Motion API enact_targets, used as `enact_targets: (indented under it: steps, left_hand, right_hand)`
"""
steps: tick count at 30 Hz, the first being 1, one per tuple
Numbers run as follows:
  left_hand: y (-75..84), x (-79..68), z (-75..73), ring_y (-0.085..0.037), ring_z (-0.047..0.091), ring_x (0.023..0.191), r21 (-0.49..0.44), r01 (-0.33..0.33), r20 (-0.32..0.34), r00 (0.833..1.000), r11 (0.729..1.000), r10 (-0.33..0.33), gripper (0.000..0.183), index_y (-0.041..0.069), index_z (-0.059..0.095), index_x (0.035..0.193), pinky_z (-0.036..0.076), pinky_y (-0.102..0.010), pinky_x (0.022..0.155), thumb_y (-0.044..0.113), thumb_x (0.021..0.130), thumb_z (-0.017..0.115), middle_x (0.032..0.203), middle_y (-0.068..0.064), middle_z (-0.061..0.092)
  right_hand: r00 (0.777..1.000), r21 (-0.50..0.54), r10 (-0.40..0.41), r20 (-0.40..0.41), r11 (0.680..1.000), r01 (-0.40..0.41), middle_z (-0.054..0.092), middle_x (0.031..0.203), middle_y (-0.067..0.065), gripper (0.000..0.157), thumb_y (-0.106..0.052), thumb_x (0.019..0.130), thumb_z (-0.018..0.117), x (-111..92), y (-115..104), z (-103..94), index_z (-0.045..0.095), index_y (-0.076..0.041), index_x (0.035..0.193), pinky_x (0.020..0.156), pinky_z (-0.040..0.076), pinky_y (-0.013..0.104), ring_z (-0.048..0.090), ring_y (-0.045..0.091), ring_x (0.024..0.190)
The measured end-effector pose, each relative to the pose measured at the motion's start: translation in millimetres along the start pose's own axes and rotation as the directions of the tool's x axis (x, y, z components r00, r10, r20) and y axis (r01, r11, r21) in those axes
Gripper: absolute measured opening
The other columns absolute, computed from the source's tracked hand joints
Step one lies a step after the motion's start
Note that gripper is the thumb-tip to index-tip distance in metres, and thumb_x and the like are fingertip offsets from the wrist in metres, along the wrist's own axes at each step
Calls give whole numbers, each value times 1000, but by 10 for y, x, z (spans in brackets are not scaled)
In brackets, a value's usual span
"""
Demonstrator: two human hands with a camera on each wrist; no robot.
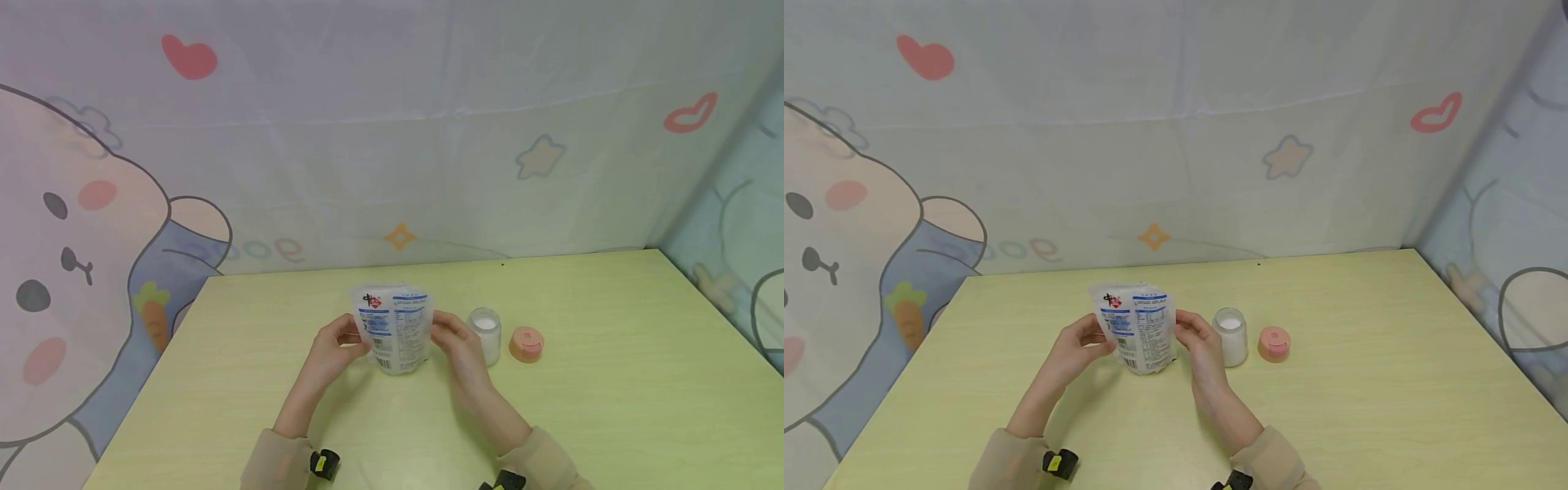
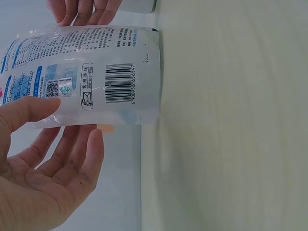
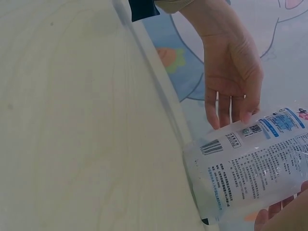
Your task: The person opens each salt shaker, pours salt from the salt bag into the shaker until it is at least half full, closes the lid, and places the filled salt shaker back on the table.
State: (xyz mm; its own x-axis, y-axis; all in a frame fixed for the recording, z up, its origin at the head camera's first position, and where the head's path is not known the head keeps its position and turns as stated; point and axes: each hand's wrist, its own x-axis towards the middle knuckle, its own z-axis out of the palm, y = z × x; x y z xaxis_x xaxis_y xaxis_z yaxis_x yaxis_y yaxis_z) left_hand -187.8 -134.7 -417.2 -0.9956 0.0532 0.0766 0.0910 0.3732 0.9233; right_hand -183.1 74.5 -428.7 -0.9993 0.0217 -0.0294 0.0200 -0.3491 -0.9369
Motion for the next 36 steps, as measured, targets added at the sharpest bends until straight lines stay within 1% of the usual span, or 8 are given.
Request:
enact_targets:
  steps: [5,10,16,23,26,30,33,36]
  left_hand:
    - [17,0,0,-24,65,99,7,-8,-5,1000,1000,8,27,6,65,107,50,-41,88,-1,81,68,106,-13,68]
    - [45,-16,-14,-26,64,103,13,-24,-17,1000,1000,24,28,7,65,108,51,-43,89,1,82,69,109,-12,68]
    - [61,-7,-22,-25,63,104,-26,-42,-33,999,999,41,28,8,64,108,52,-40,90,0,81,69,110,-11,67]
    - [88,-11,-30,-24,62,105,-68,-79,-58,995,995,75,32,7,62,112,52,-39,92,-2,82,69,111,-12,66]
    - [100,-13,-32,-24,61,106,-86,-95,-65,994,992,89,35,8,61,114,53,-35,91,-1,82,69,113,-12,65]
    - [111,-13,-37,-23,61,106,-110,-133,-88,988,985,124,38,8,59,118,52,-30,88,-2,82,69,116,-12,64]
    - [115,-14,-46,-21,60,107,-127,-155,-111,984,980,141,41,9,58,120,52,-31,89,-1,82,69,118,-11,64]
    - [132,-27,-53,-19,59,109,-140,-176,-128,979,974,159,44,11,56,123,51,-34,92,0,83,70,120,-10,63]
  right_hand:
    - [1000,-17,-16,2,1000,16,68,91,-16,21,-2,92,54,-15,-4,0,65,-8,109,102,36,36,56,6,102]
    - [1000,-29,-23,2,999,23,67,94,-16,24,-2,91,54,-24,-22,7,64,-6,113,103,35,35,55,7,105]
    - [999,-60,-33,2,998,33,66,102,-13,30,-1,92,52,-21,-52,8,59,-1,121,105,34,36,53,8,110]
    - [1000,-98,-30,8,995,31,63,122,4,36,-2,93,51,-35,-84,11,54,1,129,113,30,42,52,11,115]
    - [999,-103,-40,9,994,41,60,128,9,37,-1,93,51,-39,-99,14,53,0,130,114,30,43,54,11,115]
    - [998,-95,-62,8,994,63,61,128,8,38,-1,92,52,-35,-110,11,52,-1,131,114,29,42,55,7,113]
    - [997,-82,-76,5,994,76,63,126,4,38,-1,92,53,-36,-124,9,52,-2,130,115,28,43,56,5,112]
    - [996,-85,-89,5,992,89,62,127,3,38,-1,92,53,-48,-152,12,52,-3,130,115,28,42,55,7,115]
